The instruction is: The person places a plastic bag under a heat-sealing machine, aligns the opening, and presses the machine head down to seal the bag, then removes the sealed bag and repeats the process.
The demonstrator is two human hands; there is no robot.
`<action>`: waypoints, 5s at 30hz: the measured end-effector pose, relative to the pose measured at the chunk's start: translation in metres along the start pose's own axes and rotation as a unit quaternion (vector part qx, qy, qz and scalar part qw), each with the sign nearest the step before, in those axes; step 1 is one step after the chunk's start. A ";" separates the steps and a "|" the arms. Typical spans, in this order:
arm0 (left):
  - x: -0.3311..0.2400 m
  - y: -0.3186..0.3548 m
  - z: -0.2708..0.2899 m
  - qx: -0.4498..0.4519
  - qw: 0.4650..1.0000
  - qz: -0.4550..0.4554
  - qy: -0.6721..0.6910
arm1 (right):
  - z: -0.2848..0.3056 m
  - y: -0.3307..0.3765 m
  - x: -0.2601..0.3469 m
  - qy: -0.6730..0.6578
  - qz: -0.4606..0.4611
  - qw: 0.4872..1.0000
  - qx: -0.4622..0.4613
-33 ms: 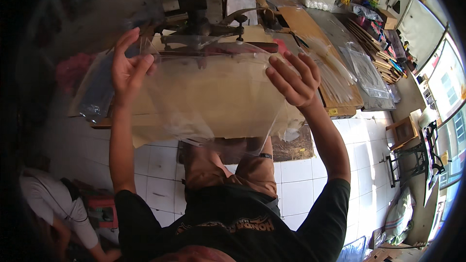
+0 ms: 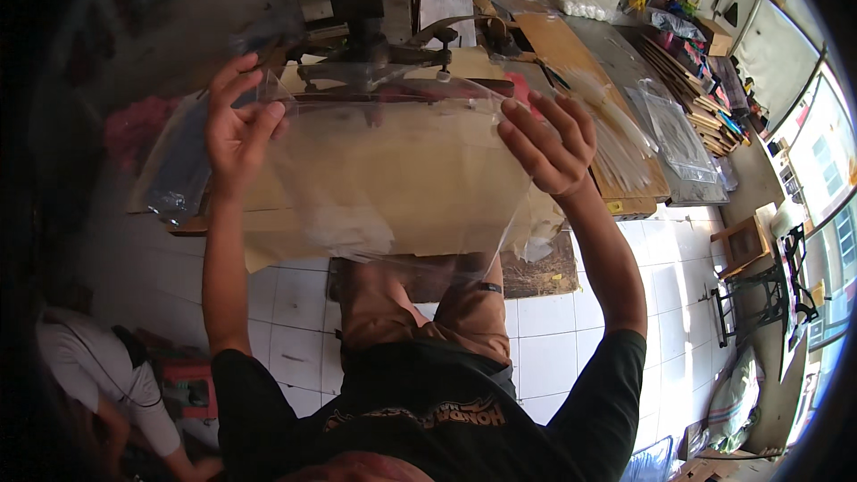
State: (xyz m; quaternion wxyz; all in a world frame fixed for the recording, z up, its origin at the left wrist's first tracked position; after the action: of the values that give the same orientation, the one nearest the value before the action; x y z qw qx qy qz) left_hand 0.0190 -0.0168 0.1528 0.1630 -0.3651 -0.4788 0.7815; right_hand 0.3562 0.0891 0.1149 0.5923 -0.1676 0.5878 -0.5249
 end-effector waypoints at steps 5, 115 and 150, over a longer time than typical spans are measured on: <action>-0.031 0.007 0.002 0.083 0.978 -0.155 -0.112 | 0.022 -0.025 -0.024 -0.136 -0.036 0.987 -0.076; 0.221 0.079 -0.061 0.242 0.761 0.601 0.022 | -0.180 0.147 -0.060 -0.426 -0.825 0.330 0.169; 0.212 0.060 -0.098 0.224 0.881 0.160 -0.384 | -0.250 0.182 -0.066 -0.527 -0.761 0.307 -0.223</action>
State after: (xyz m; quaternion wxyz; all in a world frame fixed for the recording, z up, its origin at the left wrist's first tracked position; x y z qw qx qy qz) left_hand -0.0480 0.1439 -0.0147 -0.0835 -0.0623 -0.2507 0.9624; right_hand 0.2313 0.3191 -0.0620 0.0547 -0.9070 -0.1423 -0.3926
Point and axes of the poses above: each hand's wrist, its own y-axis away from the middle knuckle, its own z-axis out of the back of the hand, x = y × z, the point moved 6 cm from there along -y, towards the middle knuckle, and after that the axes turned 15 degrees about -y, right-handed, at the moved point
